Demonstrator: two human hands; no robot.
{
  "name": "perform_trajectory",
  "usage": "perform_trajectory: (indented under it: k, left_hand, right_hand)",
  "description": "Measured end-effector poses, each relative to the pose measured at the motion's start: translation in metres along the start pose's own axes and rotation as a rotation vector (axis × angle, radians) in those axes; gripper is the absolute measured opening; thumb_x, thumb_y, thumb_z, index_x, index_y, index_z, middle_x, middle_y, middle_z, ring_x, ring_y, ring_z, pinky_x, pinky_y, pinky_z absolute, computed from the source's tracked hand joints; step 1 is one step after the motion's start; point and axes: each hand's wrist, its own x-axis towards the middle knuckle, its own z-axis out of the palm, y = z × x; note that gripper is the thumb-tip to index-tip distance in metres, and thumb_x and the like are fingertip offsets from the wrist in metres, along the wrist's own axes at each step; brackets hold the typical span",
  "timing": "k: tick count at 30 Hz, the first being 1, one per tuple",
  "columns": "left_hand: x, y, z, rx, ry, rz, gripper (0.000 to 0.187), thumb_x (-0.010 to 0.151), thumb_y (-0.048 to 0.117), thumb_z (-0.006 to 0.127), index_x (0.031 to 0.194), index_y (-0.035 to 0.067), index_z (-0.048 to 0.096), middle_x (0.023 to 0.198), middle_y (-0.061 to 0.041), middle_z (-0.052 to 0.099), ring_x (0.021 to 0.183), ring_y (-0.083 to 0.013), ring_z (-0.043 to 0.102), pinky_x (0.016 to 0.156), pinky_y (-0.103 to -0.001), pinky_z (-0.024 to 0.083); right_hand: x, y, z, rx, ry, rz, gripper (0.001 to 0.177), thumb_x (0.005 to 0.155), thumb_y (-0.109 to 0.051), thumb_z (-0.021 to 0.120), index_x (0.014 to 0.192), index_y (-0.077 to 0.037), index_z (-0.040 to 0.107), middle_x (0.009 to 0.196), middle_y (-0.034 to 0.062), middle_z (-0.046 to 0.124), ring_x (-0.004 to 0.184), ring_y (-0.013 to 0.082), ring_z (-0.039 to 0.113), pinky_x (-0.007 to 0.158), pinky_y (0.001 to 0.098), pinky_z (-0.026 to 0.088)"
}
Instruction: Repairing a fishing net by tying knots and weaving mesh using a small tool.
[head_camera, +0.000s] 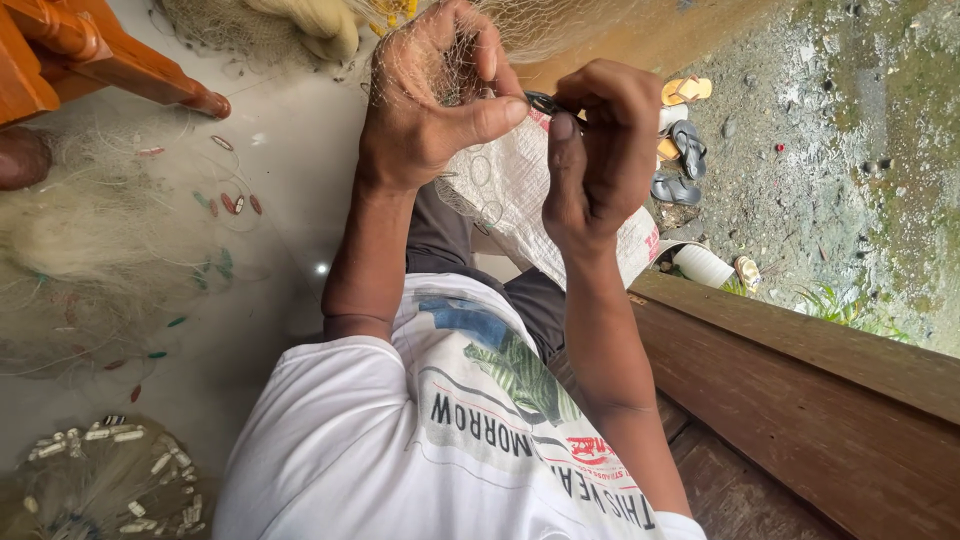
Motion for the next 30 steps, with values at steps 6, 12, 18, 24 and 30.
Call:
perform_trajectory:
  k: [6, 12, 18, 24, 30]
  left_hand:
    - [0.003, -0.001, 0.003, -0.057, -0.040, -0.094, 0.024, 0.067, 0.009, 0.062, 0.074, 0.009, 0.038, 0.070, -0.003, 0.049, 0.061, -0.0067, 0.038, 0.056, -0.018, 0.031]
    - [0.004, -0.008, 0.006, -0.055, -0.016, -0.074, 0.021, 0.067, 0.009, 0.058, 0.075, 0.007, 0.038, 0.068, -0.006, 0.048, 0.060, -0.0084, 0.042, 0.056, -0.018, 0.034]
    - [0.007, -0.008, 0.006, -0.092, -0.019, -0.050, 0.021, 0.068, 0.005, 0.058, 0.075, 0.008, 0.039, 0.067, -0.006, 0.052, 0.062, -0.0117, 0.048, 0.060, -0.022, 0.040]
    - [0.006, -0.011, 0.002, -0.072, 0.040, -0.016, 0.022, 0.066, 0.005, 0.058, 0.077, 0.007, 0.039, 0.066, -0.008, 0.050, 0.063, -0.0146, 0.050, 0.064, -0.024, 0.042]
    - [0.007, -0.007, 0.002, -0.081, -0.011, -0.029, 0.022, 0.068, 0.000, 0.055, 0.077, 0.006, 0.037, 0.069, -0.010, 0.053, 0.066, -0.0164, 0.053, 0.064, -0.023, 0.043]
  right_hand:
    - [-0.002, 0.009, -0.002, -0.249, 0.064, -0.131, 0.020, 0.083, -0.019, 0.042, 0.091, -0.003, 0.051, 0.075, 0.0058, 0.032, 0.077, 0.0184, 0.034, 0.066, 0.0301, 0.033]
    - [-0.004, -0.001, 0.010, -0.406, 0.185, -0.229, 0.010, 0.078, -0.014, 0.052, 0.084, -0.010, 0.058, 0.072, 0.0033, 0.025, 0.074, 0.0216, 0.028, 0.066, 0.0353, 0.025]
    - [-0.029, -0.014, 0.029, -0.256, 0.327, -0.635, 0.017, 0.074, -0.004, 0.049, 0.076, -0.020, 0.056, 0.069, -0.0023, 0.040, 0.073, 0.0157, 0.041, 0.081, 0.0355, 0.035]
    - [-0.034, -0.019, 0.017, -0.082, 0.226, -0.143, 0.011, 0.083, -0.008, 0.039, 0.076, -0.001, 0.044, 0.064, 0.0092, 0.043, 0.062, 0.0187, 0.037, 0.054, 0.0297, 0.030]
    - [-0.030, 0.008, 0.006, 0.130, 0.213, 0.288, 0.010, 0.082, -0.015, 0.051, 0.086, -0.005, 0.049, 0.077, 0.0040, 0.044, 0.065, 0.0117, 0.047, 0.055, 0.0188, 0.038]
